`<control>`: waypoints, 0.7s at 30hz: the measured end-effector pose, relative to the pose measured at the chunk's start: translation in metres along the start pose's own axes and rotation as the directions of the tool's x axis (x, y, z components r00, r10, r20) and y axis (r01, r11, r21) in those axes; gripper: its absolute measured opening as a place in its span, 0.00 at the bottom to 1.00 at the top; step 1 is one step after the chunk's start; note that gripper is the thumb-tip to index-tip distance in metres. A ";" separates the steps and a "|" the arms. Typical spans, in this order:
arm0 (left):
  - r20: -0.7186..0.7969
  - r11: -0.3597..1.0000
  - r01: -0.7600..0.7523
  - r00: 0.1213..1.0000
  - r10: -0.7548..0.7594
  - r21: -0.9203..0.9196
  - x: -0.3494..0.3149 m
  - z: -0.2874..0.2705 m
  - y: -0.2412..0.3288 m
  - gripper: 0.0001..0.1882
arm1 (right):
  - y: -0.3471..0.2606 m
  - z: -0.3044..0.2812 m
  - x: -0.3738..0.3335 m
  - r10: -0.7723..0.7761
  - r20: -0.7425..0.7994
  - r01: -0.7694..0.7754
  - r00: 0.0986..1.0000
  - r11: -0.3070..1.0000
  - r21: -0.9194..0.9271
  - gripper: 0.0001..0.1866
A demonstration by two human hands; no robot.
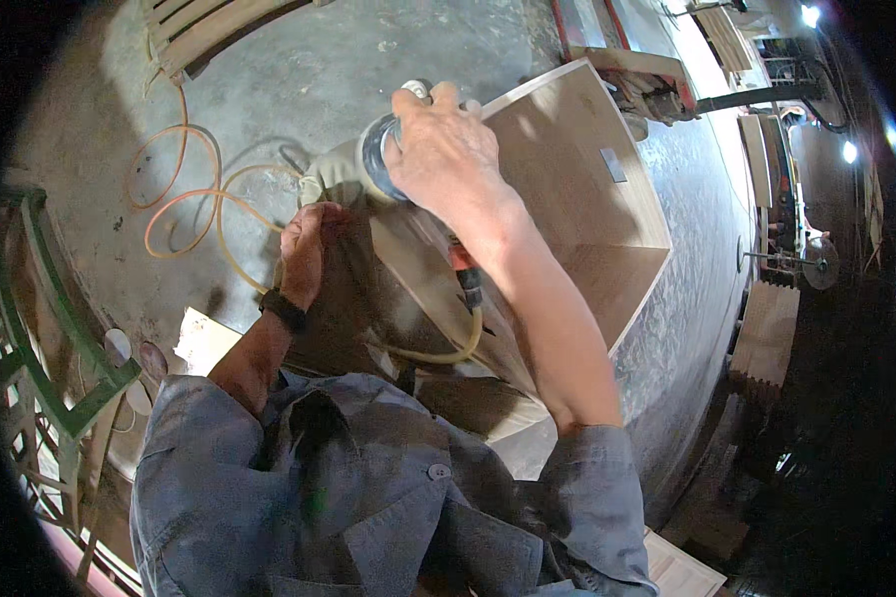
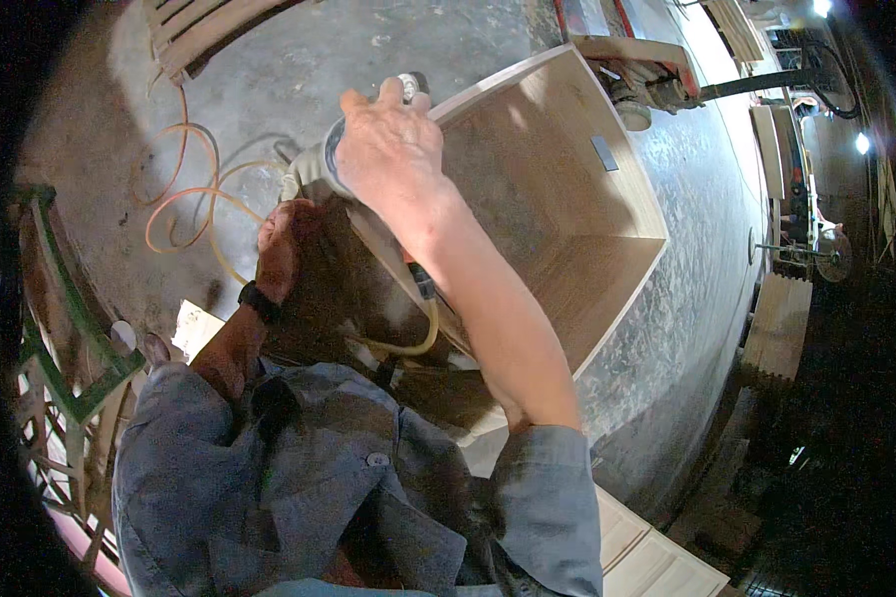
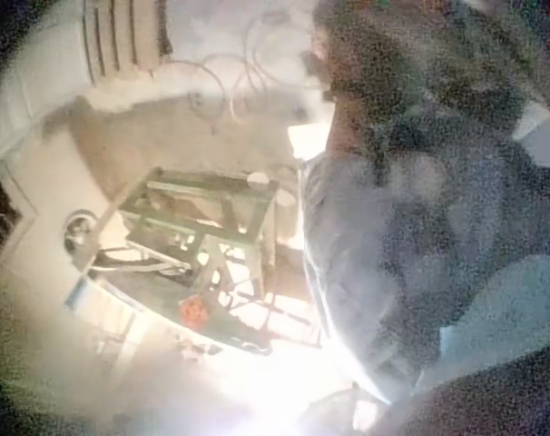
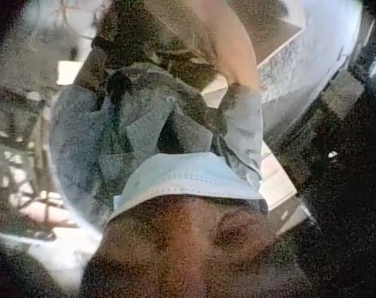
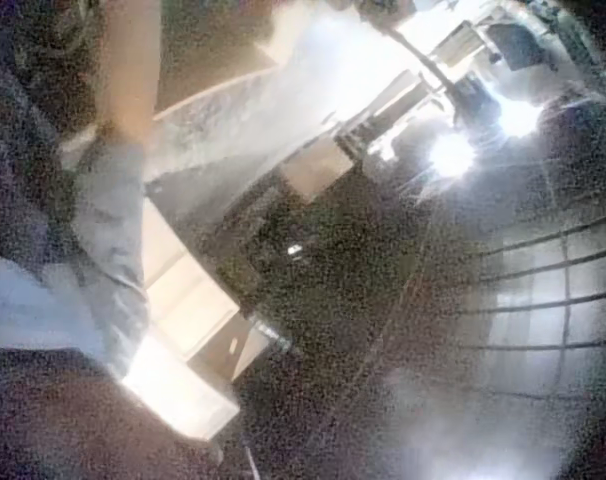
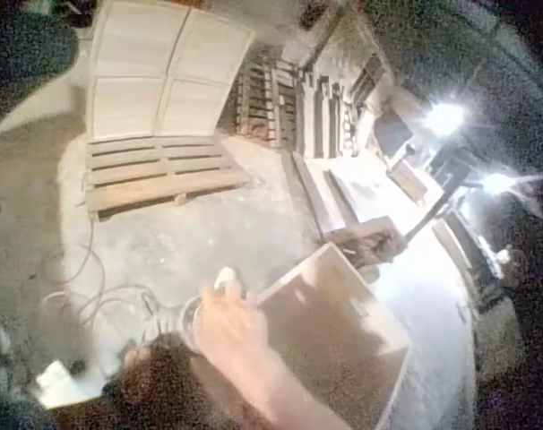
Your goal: Sanding the edges and surfaces of a wooden box with a power sander.
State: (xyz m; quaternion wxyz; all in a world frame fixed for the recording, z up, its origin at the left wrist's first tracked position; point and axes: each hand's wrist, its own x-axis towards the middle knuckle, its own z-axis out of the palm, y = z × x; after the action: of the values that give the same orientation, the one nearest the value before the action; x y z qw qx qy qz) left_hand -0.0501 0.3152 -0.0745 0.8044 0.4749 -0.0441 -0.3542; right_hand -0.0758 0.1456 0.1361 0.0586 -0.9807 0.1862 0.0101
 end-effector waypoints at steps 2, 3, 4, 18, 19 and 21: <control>-0.011 0.999 -0.022 1.000 0.022 -0.023 0.000 -0.001 -0.004 0.18 | 0.003 0.002 0.001 -0.004 -0.030 0.004 1.000 1.000 0.008 0.15; -0.027 0.998 -0.039 0.999 0.038 -0.052 -0.001 -0.002 -0.007 0.18 | 0.000 -0.001 -0.001 -0.006 -0.028 0.006 1.000 1.000 0.008 0.15; -0.030 0.998 -0.039 0.999 0.037 -0.053 0.000 -0.004 -0.008 0.18 | -0.005 -0.005 -0.006 -0.030 0.015 0.029 0.999 0.998 0.053 0.15; -0.019 1.000 0.002 1.000 -0.002 -0.026 0.001 -0.008 -0.009 0.19 | 0.009 -0.009 0.012 0.092 0.030 -0.095 0.995 0.992 0.089 0.17; -0.022 1.000 0.005 1.000 -0.006 -0.028 -0.001 -0.005 -0.006 0.19 | 0.002 -0.006 0.001 0.055 0.007 -0.055 0.998 0.997 0.060 0.16; -0.012 0.997 0.022 1.000 -0.022 -0.070 -0.005 0.000 0.003 0.19 | -0.016 -0.010 -0.016 -0.002 0.073 -0.003 0.997 0.998 0.063 0.13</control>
State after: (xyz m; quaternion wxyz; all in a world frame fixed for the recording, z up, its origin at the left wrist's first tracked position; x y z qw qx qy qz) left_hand -0.0523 0.3188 -0.0710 0.8168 0.4492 -0.0214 -0.3613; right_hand -0.0845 0.1654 0.1483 0.0962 -0.9773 0.1843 0.0402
